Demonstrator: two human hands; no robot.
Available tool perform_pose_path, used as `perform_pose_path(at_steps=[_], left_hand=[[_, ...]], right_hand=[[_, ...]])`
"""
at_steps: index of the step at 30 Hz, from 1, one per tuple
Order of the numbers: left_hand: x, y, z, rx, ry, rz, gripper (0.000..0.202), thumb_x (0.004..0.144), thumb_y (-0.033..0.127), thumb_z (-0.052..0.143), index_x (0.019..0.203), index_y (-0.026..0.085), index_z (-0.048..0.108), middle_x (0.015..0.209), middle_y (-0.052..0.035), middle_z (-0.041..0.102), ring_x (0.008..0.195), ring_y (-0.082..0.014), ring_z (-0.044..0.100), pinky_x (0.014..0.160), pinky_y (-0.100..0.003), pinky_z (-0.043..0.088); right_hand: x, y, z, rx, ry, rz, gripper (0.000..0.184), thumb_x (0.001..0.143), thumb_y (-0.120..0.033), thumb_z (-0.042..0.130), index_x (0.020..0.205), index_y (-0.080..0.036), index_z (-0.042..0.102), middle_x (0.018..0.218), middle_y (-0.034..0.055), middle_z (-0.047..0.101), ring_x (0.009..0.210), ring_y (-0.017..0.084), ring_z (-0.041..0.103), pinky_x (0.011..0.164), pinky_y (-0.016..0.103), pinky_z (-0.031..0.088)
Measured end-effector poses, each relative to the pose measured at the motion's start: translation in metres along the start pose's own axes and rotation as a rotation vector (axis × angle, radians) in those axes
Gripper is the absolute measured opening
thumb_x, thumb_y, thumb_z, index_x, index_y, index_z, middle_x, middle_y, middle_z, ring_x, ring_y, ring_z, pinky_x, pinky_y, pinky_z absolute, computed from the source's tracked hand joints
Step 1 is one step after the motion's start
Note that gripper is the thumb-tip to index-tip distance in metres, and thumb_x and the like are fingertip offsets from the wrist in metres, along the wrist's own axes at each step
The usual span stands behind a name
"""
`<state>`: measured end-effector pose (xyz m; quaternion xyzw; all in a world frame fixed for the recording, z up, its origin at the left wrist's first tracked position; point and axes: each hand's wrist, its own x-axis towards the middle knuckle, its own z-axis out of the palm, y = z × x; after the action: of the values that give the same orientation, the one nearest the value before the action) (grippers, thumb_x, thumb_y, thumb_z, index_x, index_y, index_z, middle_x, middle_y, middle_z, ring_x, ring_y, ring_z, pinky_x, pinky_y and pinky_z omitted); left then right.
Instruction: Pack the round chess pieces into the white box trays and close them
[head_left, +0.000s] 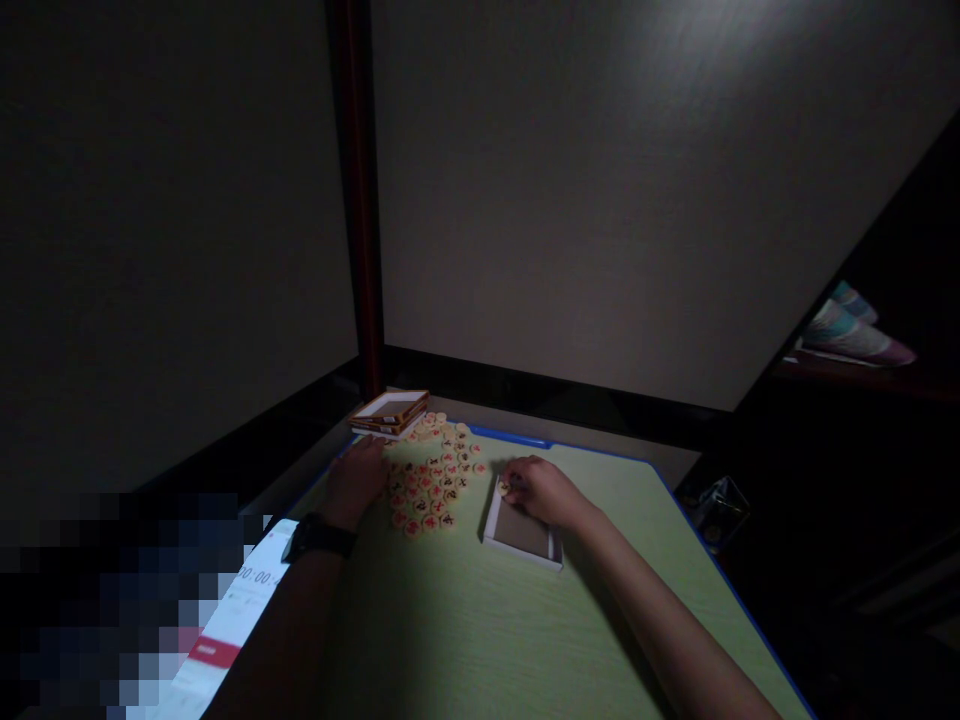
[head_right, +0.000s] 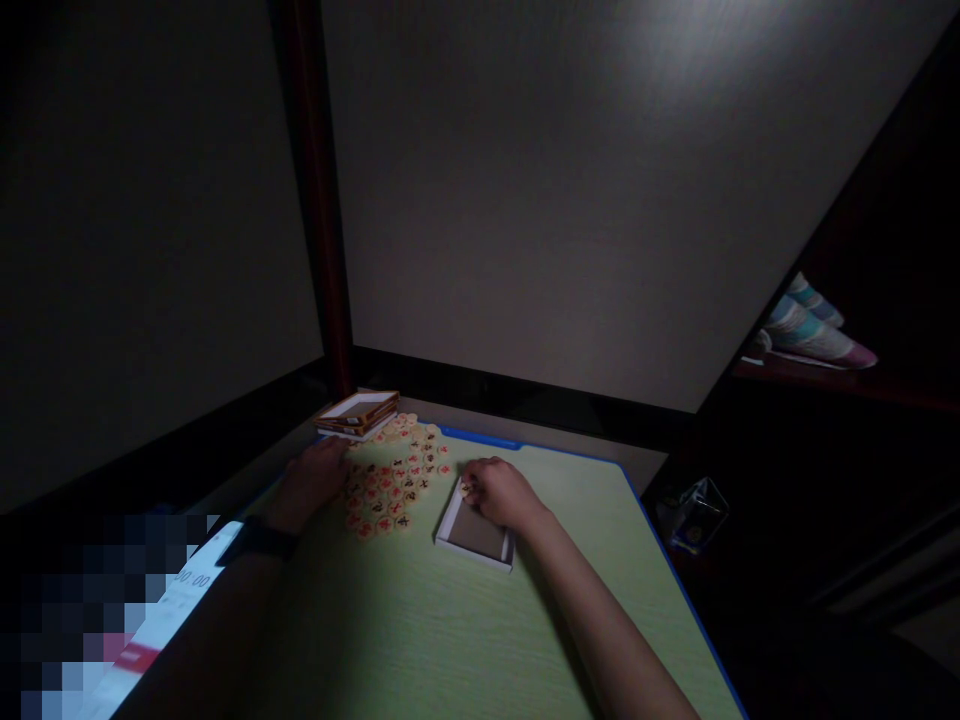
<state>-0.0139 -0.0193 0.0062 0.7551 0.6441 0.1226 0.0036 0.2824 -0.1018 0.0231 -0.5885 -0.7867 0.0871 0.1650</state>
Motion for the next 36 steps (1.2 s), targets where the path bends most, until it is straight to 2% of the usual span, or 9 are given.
perform_pose_path(at_steps=[2,5,8,13,20,26,36], left_hand=[[0.000,0.001,-0.001,0.003,-0.013,0.011,0.039,0.094,0.014,0.038,0.125,0.015,0.062,0.136,-0.0124,0.062,0.122,-0.0258,0.060,0.101,-0.037,0.049],[0.000,0.002,-0.002,0.018,-0.012,0.023,0.039,0.094,0.015,0.038,0.124,0.014,0.062,0.136,-0.0141,0.061,0.122,-0.0275,0.059,0.100,-0.039,0.050],[-0.001,0.002,-0.002,0.036,0.000,0.005,0.040,0.094,0.015,0.037,0.124,0.016,0.062,0.134,-0.0140,0.061,0.121,-0.0285,0.059,0.097,-0.041,0.051],[-0.003,0.003,-0.003,0.089,-0.008,-0.014,0.039,0.096,0.019,0.035,0.123,0.018,0.064,0.128,-0.0148,0.062,0.118,-0.0304,0.059,0.091,-0.043,0.052],[-0.005,0.005,-0.007,0.138,-0.030,-0.008,0.041,0.094,0.013,0.031,0.107,0.016,0.070,0.119,-0.0149,0.065,0.112,-0.0289,0.062,0.088,-0.040,0.051],[-0.003,0.002,-0.003,0.107,-0.014,0.015,0.040,0.095,0.015,0.032,0.109,0.016,0.070,0.121,-0.0152,0.064,0.113,-0.0286,0.062,0.089,-0.038,0.052],[0.002,-0.001,0.001,0.057,-0.007,0.025,0.037,0.094,0.014,0.035,0.110,0.011,0.069,0.118,-0.0170,0.066,0.109,-0.0274,0.064,0.089,-0.035,0.051]], right_hand=[[0.001,0.007,-0.008,0.086,0.048,0.031,0.018,0.076,-0.013,0.066,0.093,-0.018,0.070,0.091,0.0059,0.074,0.081,0.018,0.064,0.073,0.025,0.044],[0.002,0.022,-0.022,0.177,0.220,0.082,0.014,0.083,-0.014,0.056,0.088,-0.019,0.068,0.085,0.0043,0.074,0.075,0.017,0.064,0.069,0.025,0.044],[0.001,0.035,-0.031,0.201,0.310,0.116,0.015,0.081,-0.013,0.053,0.084,-0.019,0.067,0.080,0.0045,0.073,0.074,0.018,0.065,0.068,0.026,0.045],[-0.001,0.042,-0.033,0.196,0.237,0.092,0.016,0.076,-0.012,0.054,0.080,-0.019,0.068,0.075,0.0034,0.072,0.068,0.017,0.063,0.066,0.027,0.045],[0.002,0.037,-0.033,0.213,0.239,0.091,0.016,0.077,-0.013,0.054,0.082,-0.018,0.069,0.077,0.0042,0.073,0.069,0.018,0.064,0.068,0.027,0.046],[0.010,0.031,-0.035,0.235,0.256,0.091,0.015,0.079,-0.014,0.055,0.082,-0.017,0.068,0.078,0.0053,0.073,0.071,0.018,0.064,0.069,0.028,0.046],[0.010,0.032,-0.034,0.232,0.198,0.101,0.016,0.078,-0.011,0.054,0.082,-0.017,0.068,0.075,0.0041,0.072,0.070,0.018,0.065,0.068,0.027,0.046]])
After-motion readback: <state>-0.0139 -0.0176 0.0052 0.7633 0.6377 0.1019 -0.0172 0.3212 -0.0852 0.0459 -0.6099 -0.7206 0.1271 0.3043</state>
